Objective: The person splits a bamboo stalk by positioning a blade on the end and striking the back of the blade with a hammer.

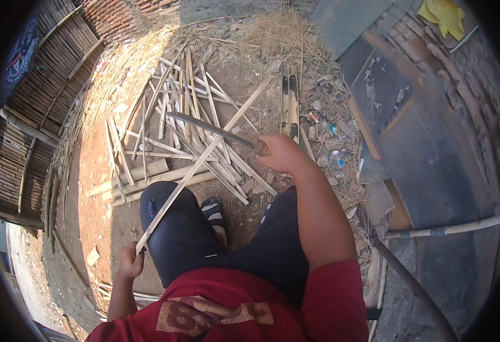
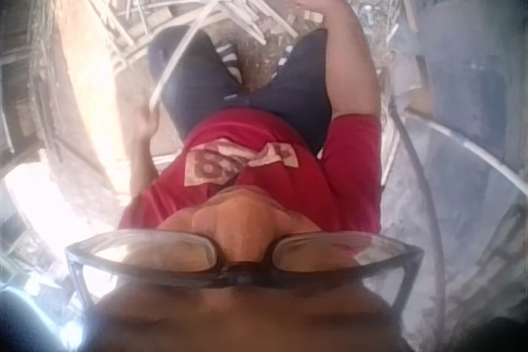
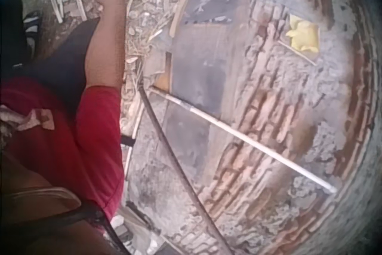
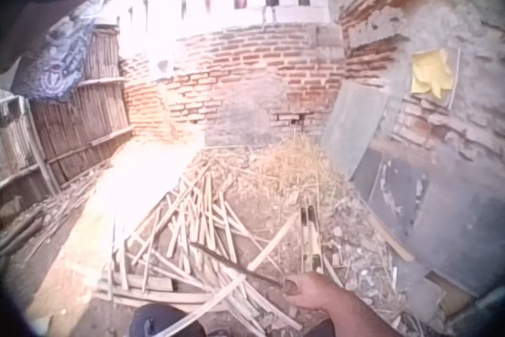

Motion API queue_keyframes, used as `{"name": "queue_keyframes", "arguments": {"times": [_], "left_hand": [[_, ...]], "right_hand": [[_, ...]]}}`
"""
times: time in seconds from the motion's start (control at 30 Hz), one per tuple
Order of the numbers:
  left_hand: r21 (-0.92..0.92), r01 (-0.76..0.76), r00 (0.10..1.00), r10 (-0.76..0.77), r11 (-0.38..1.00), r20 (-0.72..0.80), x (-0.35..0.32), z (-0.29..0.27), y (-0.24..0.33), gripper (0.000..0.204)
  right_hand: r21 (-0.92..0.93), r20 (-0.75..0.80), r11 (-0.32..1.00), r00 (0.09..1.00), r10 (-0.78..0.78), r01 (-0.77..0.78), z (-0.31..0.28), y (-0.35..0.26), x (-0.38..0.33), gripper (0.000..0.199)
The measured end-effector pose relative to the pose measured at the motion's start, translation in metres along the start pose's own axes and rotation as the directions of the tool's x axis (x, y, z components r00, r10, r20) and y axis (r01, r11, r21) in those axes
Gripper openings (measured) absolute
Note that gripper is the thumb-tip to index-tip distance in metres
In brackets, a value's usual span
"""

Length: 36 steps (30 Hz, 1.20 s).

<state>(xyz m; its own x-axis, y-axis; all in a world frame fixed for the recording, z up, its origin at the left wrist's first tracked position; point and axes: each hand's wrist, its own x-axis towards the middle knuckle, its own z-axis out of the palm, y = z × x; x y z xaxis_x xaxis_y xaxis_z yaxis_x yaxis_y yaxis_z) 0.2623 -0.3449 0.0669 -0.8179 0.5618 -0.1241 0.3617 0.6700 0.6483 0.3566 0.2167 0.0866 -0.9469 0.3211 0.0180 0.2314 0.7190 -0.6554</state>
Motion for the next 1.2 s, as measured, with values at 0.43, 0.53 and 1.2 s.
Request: {"name": "queue_keyframes", "arguments": {"times": [0.43,0.53,1.2], "left_hand": [[0.108,-0.013,0.996,0.022,0.994,-0.083,0.000,0.009,-0.018,0.015],[0.146,-0.033,0.989,0.053,0.989,-0.136,0.006,0.014,-0.013,0.015],[0.416,-0.096,0.953,0.204,0.904,-0.224,-0.006,0.022,-0.020,0.025]], "right_hand": [[-0.015,0.342,0.973,0.916,-0.210,0.229,0.024,-0.033,0.020,0.044],[0.084,0.061,0.994,0.996,0.060,-0.065,0.010,0.013,0.029,0.061],[-0.019,0.352,0.975,0.914,-0.200,0.221,0.036,-0.057,0.005,0.047]]}}
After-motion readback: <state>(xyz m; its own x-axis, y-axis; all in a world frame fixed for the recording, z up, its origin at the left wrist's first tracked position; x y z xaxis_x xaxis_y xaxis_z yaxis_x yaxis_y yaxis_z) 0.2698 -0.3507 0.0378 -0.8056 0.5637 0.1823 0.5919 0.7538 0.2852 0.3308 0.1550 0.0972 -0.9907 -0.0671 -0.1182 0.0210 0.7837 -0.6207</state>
